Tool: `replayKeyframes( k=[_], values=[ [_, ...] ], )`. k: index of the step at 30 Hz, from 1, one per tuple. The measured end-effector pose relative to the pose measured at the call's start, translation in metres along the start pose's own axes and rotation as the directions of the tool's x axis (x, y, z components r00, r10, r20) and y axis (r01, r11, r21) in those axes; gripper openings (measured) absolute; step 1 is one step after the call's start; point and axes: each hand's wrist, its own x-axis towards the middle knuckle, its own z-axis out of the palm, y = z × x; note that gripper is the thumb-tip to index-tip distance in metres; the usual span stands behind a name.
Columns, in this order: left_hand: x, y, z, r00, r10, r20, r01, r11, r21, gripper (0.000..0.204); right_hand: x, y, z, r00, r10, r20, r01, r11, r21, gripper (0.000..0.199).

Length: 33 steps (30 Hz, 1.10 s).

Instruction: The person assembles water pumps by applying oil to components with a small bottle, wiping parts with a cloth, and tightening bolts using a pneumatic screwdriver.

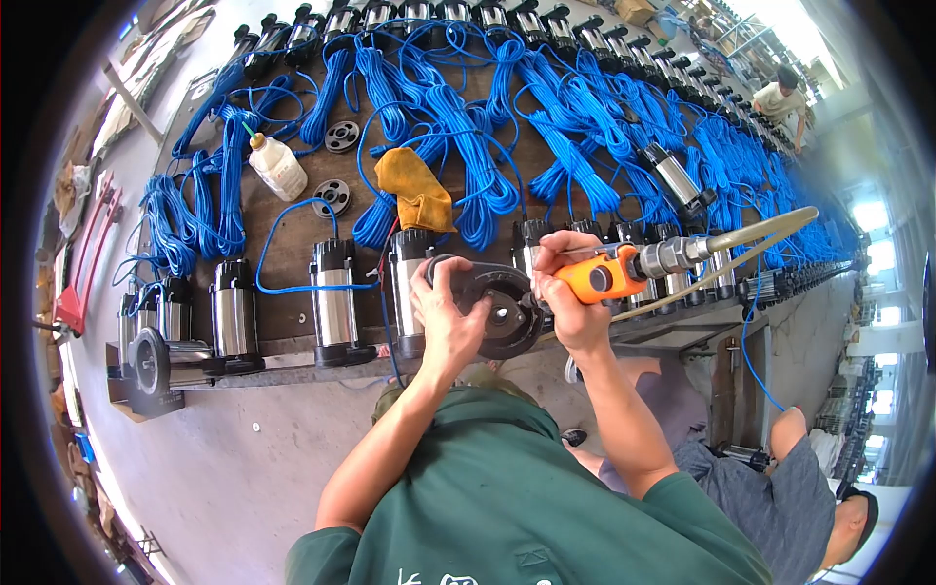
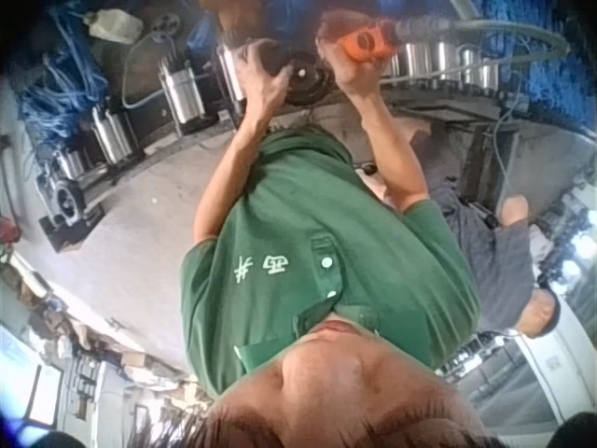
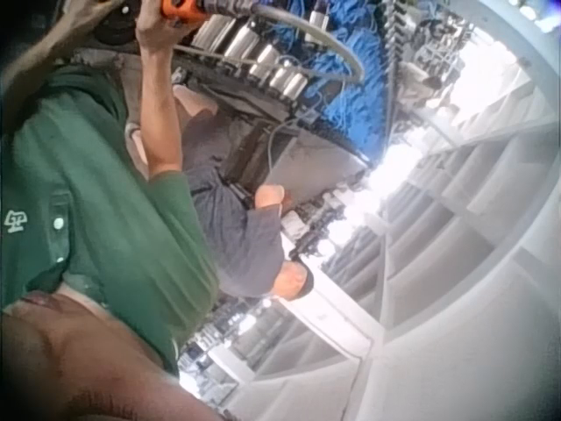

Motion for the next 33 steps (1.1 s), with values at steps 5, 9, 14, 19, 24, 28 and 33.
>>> replayKeyframes(
  k=[5,9,14,19,24,28,33],
  values=[
    [0.003,0.007,-0.010,0.997,0.071,0.020,-0.072,0.994,0.084,0.056,-0.008,-0.007,-0.010,0.999,0.038,-0.025,-0.038,0.999,0.016,0.034],
    [0.011,0.010,-0.011,0.997,0.076,0.031,-0.079,0.989,0.129,0.057,-0.011,-0.006,-0.012,0.997,0.066,-0.045,-0.065,0.998,0.020,0.034],
    [0.014,0.007,-0.009,0.999,0.010,0.053,-0.014,0.997,0.071,0.058,-0.016,0.002,-0.015,0.999,0.040,-0.021,-0.039,0.999,0.024,0.034],
    [0.014,0.006,-0.008,0.999,0.027,0.036,-0.030,0.998,0.064,0.057,-0.017,-0.004,-0.014,0.999,0.035,-0.007,-0.035,0.999,0.035,0.034],
    [0.014,0.006,-0.007,0.999,0.035,0.030,-0.037,0.996,0.079,0.057,-0.014,-0.001,-0.017,0.999,0.031,0.035,-0.030,0.999,-0.011,0.034],
    [0.015,0.005,-0.007,0.998,-0.021,0.065,0.020,1.000,0.011,0.058,-0.017,-0.003,-0.015,0.994,0.047,0.098,-0.045,0.999,-0.030,0.036],
    [0.016,0.004,-0.007,0.998,-0.018,0.067,0.018,1.000,0.008,0.058,-0.021,0.002,-0.012,0.990,0.039,0.138,-0.033,0.999,-0.039,0.035]
  ],
)
